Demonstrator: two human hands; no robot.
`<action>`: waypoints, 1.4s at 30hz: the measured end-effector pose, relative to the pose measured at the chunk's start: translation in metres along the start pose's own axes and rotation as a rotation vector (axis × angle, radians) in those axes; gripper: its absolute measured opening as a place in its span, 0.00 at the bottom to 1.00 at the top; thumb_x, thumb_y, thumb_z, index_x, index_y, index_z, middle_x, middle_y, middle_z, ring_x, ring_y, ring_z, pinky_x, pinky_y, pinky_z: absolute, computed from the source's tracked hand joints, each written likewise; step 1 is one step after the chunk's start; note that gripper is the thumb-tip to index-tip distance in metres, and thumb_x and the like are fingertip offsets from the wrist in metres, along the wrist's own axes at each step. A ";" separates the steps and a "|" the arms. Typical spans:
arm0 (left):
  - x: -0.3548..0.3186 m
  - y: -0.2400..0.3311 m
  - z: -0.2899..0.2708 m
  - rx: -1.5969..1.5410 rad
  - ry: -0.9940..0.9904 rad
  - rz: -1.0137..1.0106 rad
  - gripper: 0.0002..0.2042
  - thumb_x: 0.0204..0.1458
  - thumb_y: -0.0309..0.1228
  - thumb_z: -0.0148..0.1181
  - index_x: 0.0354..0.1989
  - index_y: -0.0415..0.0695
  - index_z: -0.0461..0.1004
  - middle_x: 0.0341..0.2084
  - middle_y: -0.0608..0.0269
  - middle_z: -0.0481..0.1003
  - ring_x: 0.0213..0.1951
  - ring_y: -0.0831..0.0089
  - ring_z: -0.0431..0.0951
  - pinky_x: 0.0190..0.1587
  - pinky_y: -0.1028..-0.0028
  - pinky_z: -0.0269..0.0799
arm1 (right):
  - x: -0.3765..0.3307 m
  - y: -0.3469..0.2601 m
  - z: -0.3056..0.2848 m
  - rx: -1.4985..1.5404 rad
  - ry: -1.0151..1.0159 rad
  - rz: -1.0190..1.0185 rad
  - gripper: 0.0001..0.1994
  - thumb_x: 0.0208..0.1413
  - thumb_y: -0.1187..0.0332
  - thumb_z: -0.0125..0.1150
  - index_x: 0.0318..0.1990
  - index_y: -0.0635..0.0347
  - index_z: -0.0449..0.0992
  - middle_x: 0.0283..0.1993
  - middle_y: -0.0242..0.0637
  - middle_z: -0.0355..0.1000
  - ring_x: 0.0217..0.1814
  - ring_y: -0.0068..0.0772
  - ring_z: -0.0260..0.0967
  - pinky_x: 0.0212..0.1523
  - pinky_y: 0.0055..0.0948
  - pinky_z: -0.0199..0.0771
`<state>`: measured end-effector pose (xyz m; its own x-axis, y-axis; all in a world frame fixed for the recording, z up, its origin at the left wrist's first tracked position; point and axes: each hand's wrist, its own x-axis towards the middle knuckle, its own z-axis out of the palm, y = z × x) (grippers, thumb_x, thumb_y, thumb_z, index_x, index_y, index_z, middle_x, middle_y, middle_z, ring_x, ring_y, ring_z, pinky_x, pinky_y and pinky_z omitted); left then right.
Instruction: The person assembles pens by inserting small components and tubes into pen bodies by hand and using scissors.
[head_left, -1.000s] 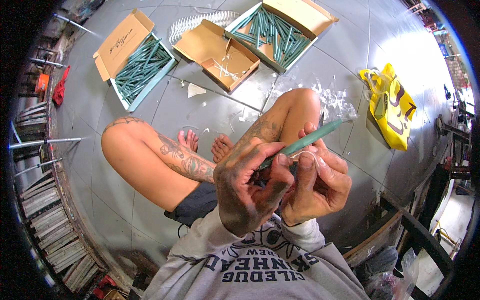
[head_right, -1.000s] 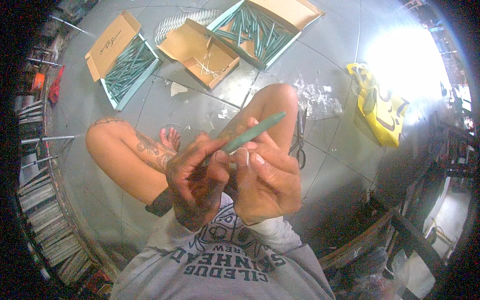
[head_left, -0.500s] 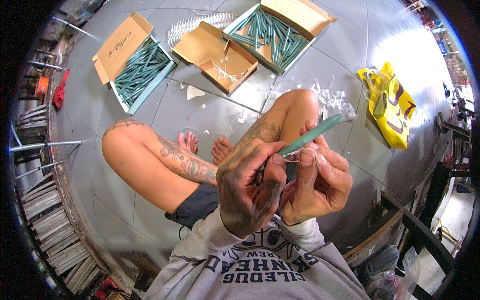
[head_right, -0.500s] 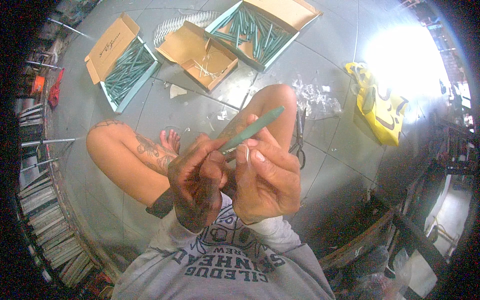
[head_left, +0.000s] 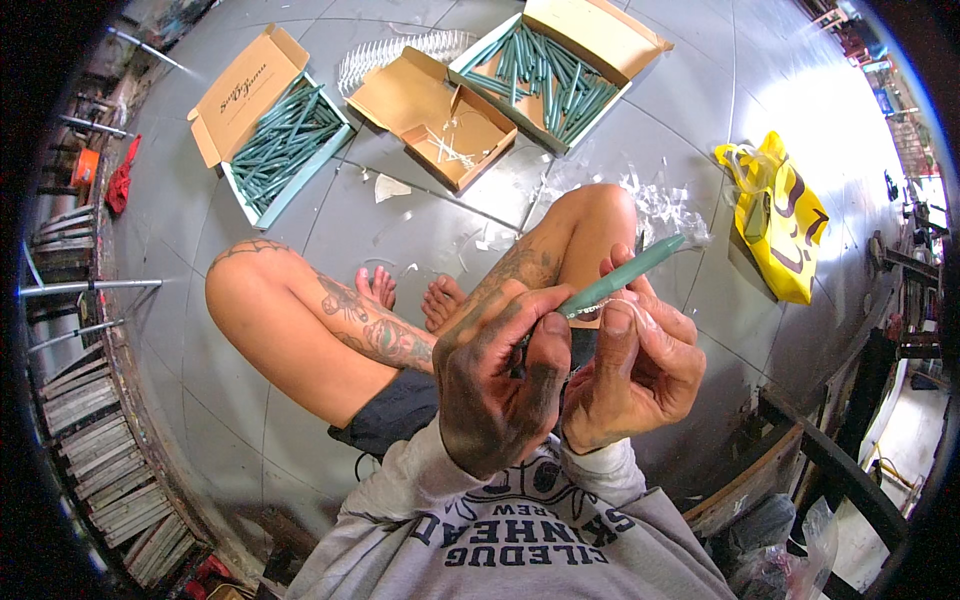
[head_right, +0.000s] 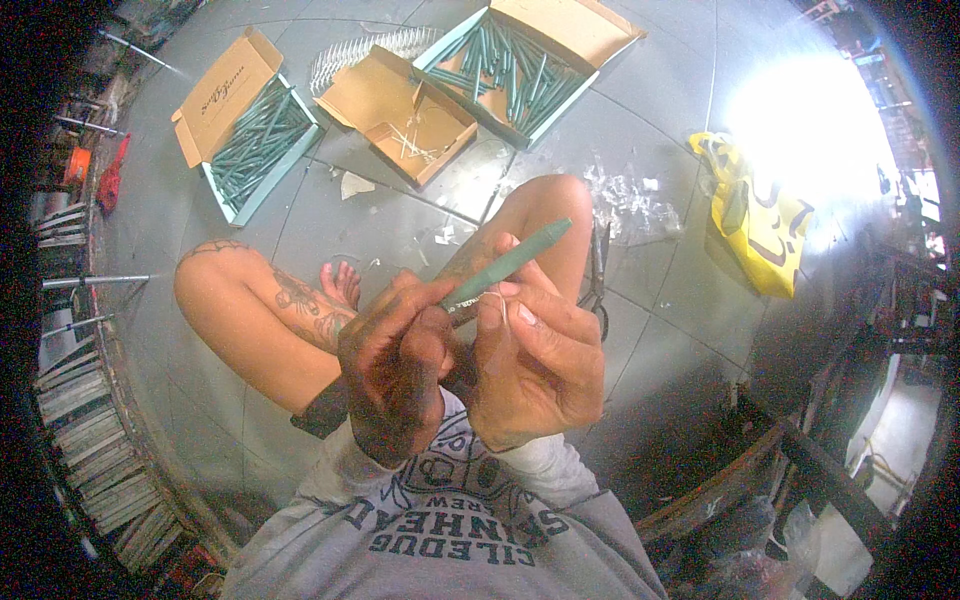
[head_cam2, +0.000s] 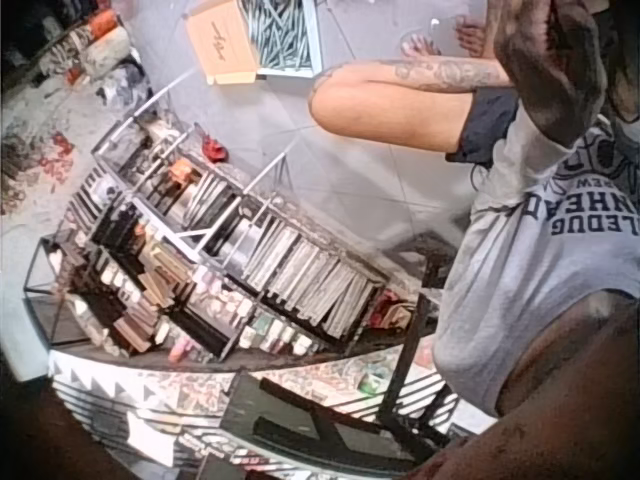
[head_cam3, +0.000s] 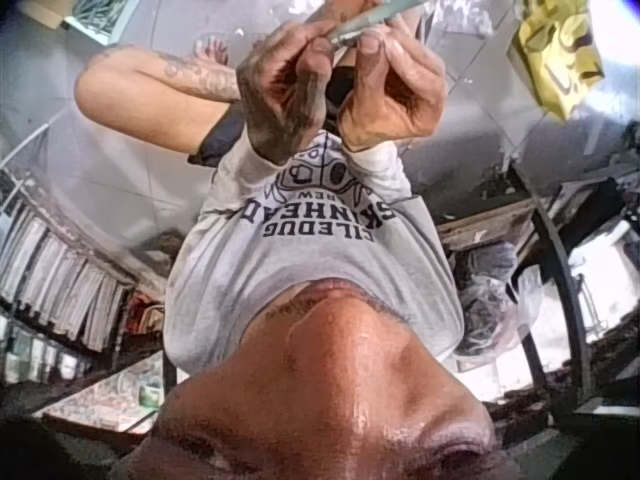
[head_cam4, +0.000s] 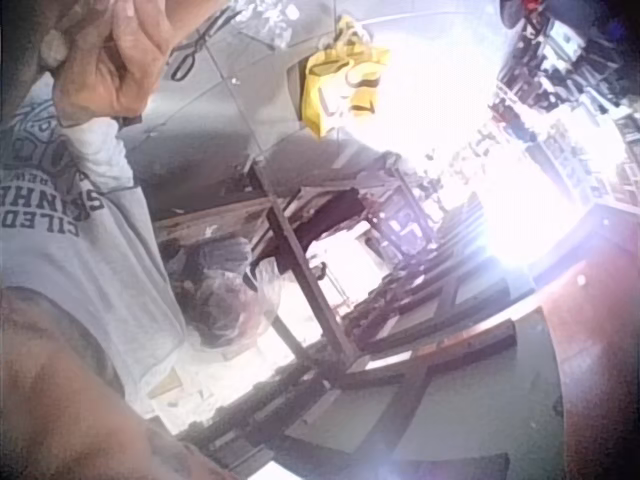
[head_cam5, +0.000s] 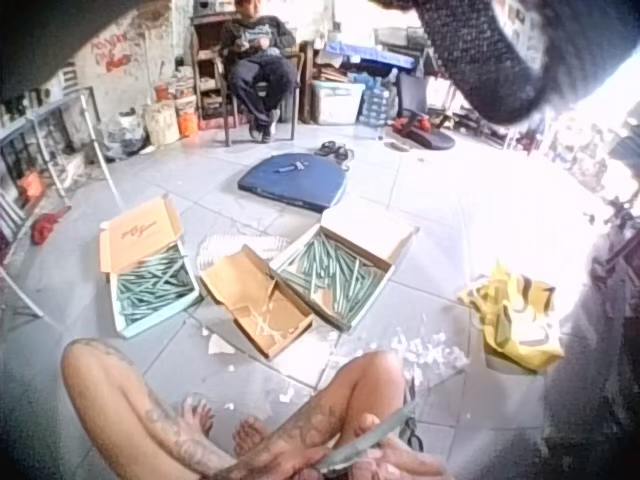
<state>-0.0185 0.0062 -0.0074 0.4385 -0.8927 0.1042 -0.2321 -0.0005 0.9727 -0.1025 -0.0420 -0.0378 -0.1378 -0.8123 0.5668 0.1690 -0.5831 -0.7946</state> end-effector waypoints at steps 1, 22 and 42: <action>0.001 0.001 -0.001 0.008 -0.004 0.019 0.11 0.55 0.29 0.51 0.37 0.33 0.74 0.21 0.54 0.68 0.23 0.62 0.71 0.28 0.69 0.66 | 0.000 0.000 0.000 -0.009 -0.004 -0.002 0.11 0.51 0.85 0.60 0.39 0.63 0.68 0.40 0.49 0.70 0.49 0.63 0.72 0.52 0.55 0.74; 0.003 -0.001 0.002 0.049 0.022 0.073 0.12 0.56 0.33 0.54 0.36 0.34 0.74 0.19 0.58 0.66 0.19 0.70 0.66 0.23 0.72 0.61 | 0.001 0.000 -0.002 -0.021 0.011 0.018 0.10 0.50 0.88 0.58 0.38 0.66 0.69 0.38 0.49 0.69 0.48 0.61 0.72 0.52 0.55 0.75; 0.005 0.002 0.000 0.041 -0.019 0.103 0.11 0.55 0.30 0.50 0.36 0.34 0.73 0.20 0.54 0.67 0.21 0.61 0.69 0.24 0.67 0.63 | 0.001 0.003 -0.003 -0.042 0.005 -0.063 0.11 0.50 0.88 0.58 0.39 0.66 0.70 0.39 0.50 0.69 0.47 0.63 0.72 0.51 0.57 0.74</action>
<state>-0.0165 0.0020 -0.0048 0.3936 -0.8976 0.1984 -0.3107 0.0733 0.9477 -0.1051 -0.0444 -0.0398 -0.1521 -0.7736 0.6152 0.1190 -0.6322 -0.7656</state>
